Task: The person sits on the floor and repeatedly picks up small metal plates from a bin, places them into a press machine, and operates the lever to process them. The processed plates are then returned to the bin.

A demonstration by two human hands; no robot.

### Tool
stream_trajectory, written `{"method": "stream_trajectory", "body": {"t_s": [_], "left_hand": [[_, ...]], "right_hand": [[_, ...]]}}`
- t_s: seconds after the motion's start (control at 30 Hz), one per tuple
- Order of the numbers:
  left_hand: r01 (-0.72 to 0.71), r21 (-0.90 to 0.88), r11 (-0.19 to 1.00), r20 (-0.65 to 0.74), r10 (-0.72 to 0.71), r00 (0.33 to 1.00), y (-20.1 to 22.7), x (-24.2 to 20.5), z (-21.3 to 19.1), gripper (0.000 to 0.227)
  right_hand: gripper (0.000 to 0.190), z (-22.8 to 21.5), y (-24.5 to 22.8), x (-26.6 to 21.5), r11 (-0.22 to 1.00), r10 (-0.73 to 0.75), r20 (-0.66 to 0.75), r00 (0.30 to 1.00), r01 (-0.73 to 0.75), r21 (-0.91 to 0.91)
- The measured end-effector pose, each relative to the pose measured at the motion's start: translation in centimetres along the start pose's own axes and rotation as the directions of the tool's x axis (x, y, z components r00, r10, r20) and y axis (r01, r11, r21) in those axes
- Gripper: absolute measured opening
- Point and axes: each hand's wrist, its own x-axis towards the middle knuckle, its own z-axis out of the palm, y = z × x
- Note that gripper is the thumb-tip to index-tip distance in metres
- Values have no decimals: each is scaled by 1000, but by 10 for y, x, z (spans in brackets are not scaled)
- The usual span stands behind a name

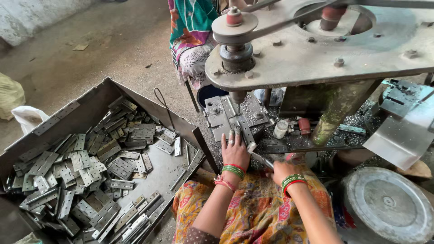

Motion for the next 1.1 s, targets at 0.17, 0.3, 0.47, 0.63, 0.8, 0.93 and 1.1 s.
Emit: {"method": "stream_trajectory", "body": {"t_s": [0.17,0.3,0.47,0.63,0.8,0.93,1.1], "left_hand": [[67,-24,997,-135,-70,988,-6,33,-1,39],[71,3,997,-8,-71,997,-11,44,-6,39],[66,-33,997,-103,-69,992,-12,41,-4,38],[52,-66,996,-120,-60,991,-17,44,1,38],[37,-64,997,-159,-47,986,-17,46,10,31],[71,-57,996,-98,-76,992,-21,58,20,33],[62,-36,997,-201,-68,977,-26,72,22,38]], "right_hand": [[50,-9,-3,1,999,-38,-6,999,38,-3],[46,-3,0,5,1000,-18,-56,998,18,-1],[46,38,16,11,994,-12,3,1000,12,108],[43,80,30,8,993,-37,-124,992,50,104],[40,49,25,19,994,-22,-10,1000,23,111],[41,15,11,24,1000,-26,-43,999,27,12],[44,42,17,15,988,9,121,993,-27,151]]}}
